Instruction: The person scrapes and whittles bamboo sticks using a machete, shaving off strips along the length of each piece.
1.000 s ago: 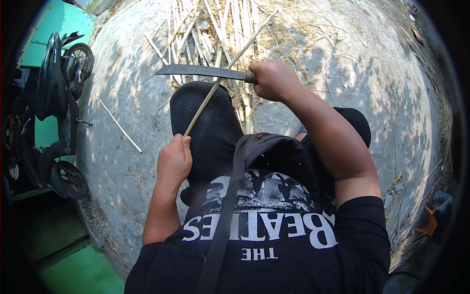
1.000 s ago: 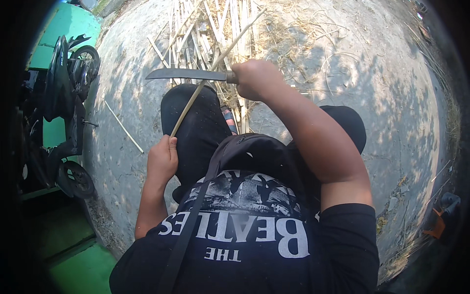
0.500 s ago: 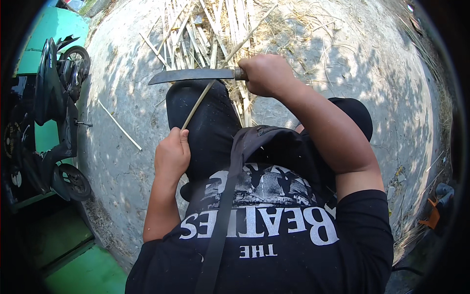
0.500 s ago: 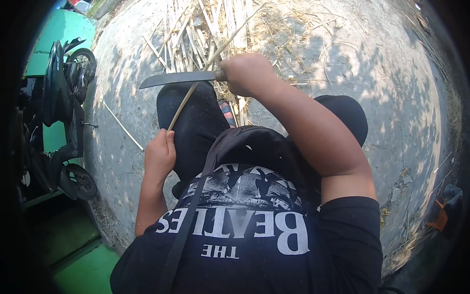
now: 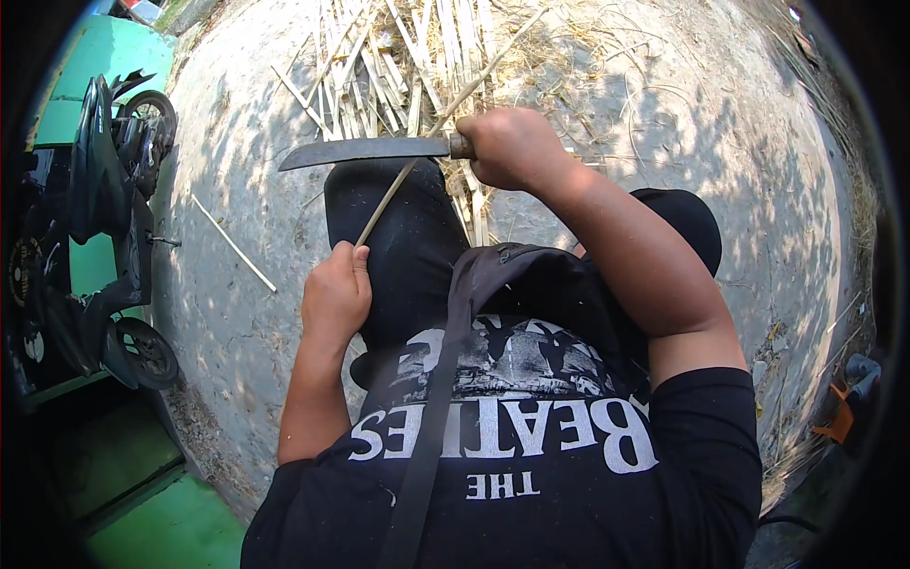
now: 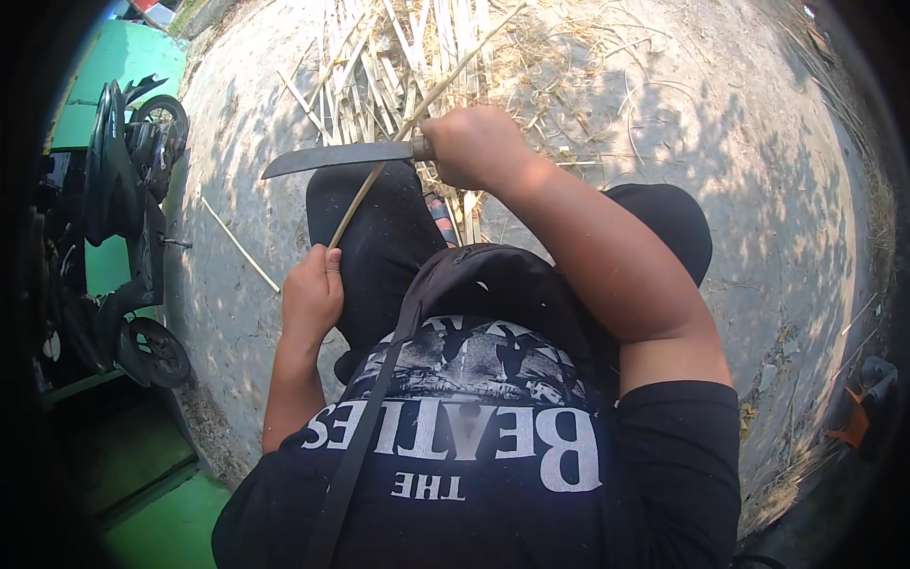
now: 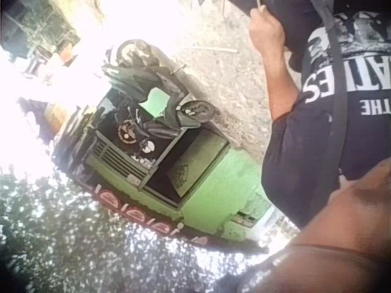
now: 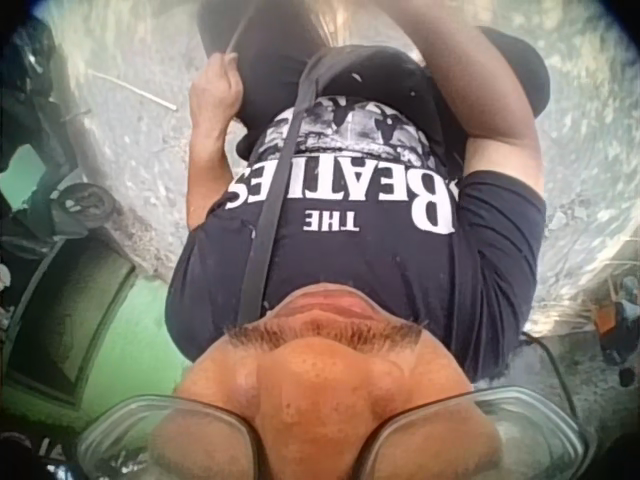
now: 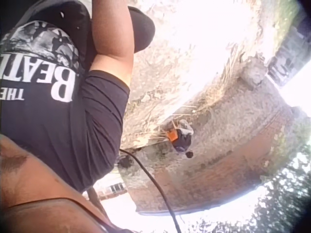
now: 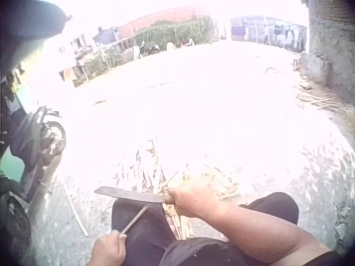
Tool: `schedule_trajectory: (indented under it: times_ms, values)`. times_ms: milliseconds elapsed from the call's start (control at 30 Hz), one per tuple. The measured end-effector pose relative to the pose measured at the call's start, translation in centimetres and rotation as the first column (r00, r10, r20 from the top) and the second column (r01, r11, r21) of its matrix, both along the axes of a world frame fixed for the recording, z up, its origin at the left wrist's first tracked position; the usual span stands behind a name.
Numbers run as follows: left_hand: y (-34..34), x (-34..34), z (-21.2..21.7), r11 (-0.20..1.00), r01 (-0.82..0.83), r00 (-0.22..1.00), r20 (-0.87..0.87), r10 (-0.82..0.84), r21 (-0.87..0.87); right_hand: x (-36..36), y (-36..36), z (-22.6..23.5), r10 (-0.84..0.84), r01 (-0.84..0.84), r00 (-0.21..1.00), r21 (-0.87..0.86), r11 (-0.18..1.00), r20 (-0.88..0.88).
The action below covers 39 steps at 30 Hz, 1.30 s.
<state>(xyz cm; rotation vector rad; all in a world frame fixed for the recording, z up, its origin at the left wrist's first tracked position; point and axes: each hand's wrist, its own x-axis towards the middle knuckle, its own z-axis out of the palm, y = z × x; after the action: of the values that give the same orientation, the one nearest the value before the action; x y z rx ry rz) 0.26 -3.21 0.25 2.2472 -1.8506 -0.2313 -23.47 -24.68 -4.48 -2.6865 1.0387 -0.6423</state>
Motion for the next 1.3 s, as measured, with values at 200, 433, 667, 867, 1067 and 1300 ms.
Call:
schedule_trajectory:
  times_ms: [200, 433, 667, 867, 1067, 1300]
  values:
    - [-0.4, -0.1, 0.6, 1.0, 0.026, 0.999, -0.028, -0.025, 0.017, -1.0, -1.9, -0.5, -0.126, 0.165, 0.979, 0.268, 0.949, -0.159]
    - [0.0, 0.1, -0.1, 1.0, -0.009, 1.0, -0.013, 0.009, -0.002, 0.1, 0.6, 1.2, -0.041, 0.045, 0.997, 0.064, 0.997, -0.064]
    - [-0.5, -0.1, 0.4, 1.0, -0.001, 1.0, 0.013, 0.001, 0.001, -1.4, -2.1, 0.7, -0.15, 0.188, 0.973, 0.226, 0.956, -0.176]
    - [0.1, -0.1, -0.4, 1.0, -0.008, 0.998, -0.057, 0.006, -0.029, -0.2, 0.6, 1.3, -0.036, 0.036, 0.999, 0.012, 0.999, 0.021]
    - [-0.3, -0.5, 0.2, 0.998, 0.011, 1.0, -0.021, -0.013, -0.055, -3.0, -3.5, -0.4, -0.167, 0.179, 0.982, 0.167, 0.969, -0.088]
    - [0.1, 0.0, -0.4, 0.996, 0.003, 0.999, -0.035, -0.006, -0.087, -0.1, -0.1, 0.3, 0.015, -0.014, 0.999, -0.015, 1.0, 0.04]
